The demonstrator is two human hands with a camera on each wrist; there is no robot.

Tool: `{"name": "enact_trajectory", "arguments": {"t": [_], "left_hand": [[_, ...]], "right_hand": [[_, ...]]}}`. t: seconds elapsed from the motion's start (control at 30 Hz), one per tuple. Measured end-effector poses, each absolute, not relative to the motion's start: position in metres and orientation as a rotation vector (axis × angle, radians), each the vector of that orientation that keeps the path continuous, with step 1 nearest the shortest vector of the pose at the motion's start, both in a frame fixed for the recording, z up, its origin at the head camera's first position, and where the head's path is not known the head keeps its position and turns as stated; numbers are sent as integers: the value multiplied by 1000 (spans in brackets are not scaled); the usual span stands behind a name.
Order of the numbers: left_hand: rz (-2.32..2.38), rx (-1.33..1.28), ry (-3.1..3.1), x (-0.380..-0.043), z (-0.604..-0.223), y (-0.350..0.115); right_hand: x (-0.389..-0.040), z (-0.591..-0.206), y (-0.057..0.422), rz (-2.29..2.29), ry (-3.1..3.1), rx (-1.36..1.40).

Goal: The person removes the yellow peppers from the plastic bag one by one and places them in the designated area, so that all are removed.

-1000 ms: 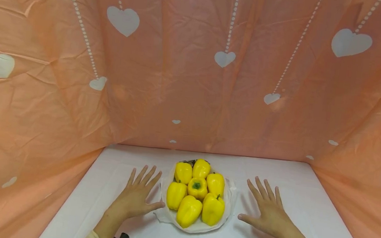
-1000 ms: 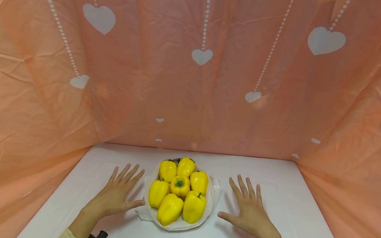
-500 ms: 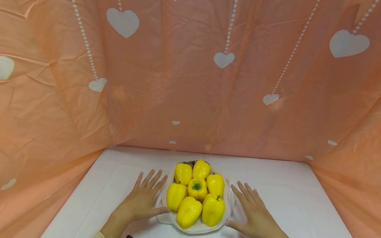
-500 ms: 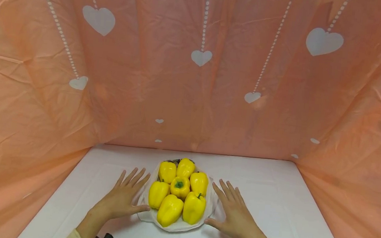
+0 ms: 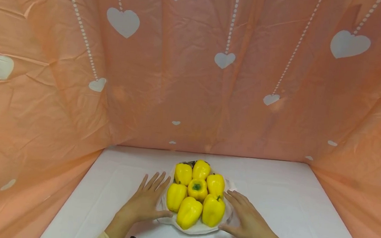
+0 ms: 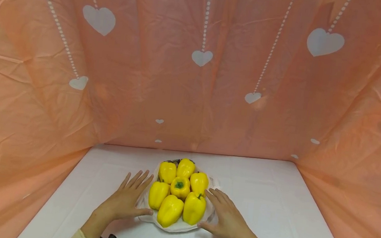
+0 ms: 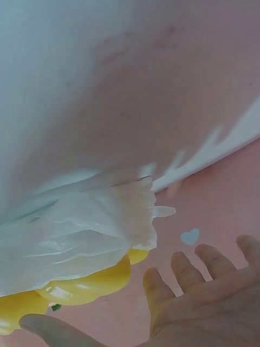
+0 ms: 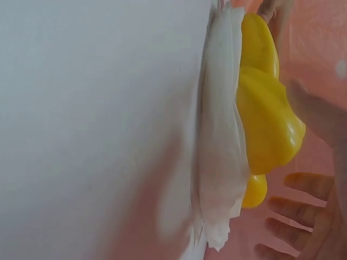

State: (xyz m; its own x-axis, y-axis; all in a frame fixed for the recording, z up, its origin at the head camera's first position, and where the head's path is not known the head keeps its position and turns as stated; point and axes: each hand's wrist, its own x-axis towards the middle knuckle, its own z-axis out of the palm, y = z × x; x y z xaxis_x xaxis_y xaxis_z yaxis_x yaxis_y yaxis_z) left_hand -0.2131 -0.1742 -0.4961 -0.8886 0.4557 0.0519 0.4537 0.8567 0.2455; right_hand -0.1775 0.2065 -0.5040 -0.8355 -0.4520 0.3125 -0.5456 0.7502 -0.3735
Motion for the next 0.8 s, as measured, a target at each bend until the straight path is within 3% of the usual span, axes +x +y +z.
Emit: {"name": "enact_trajectory", "arguments": {"t": [0.8], "left_hand": [[485,702,2941,-214,-504,-172]], "right_hand": [[-183,-510,197,729,-2784,803]]}}
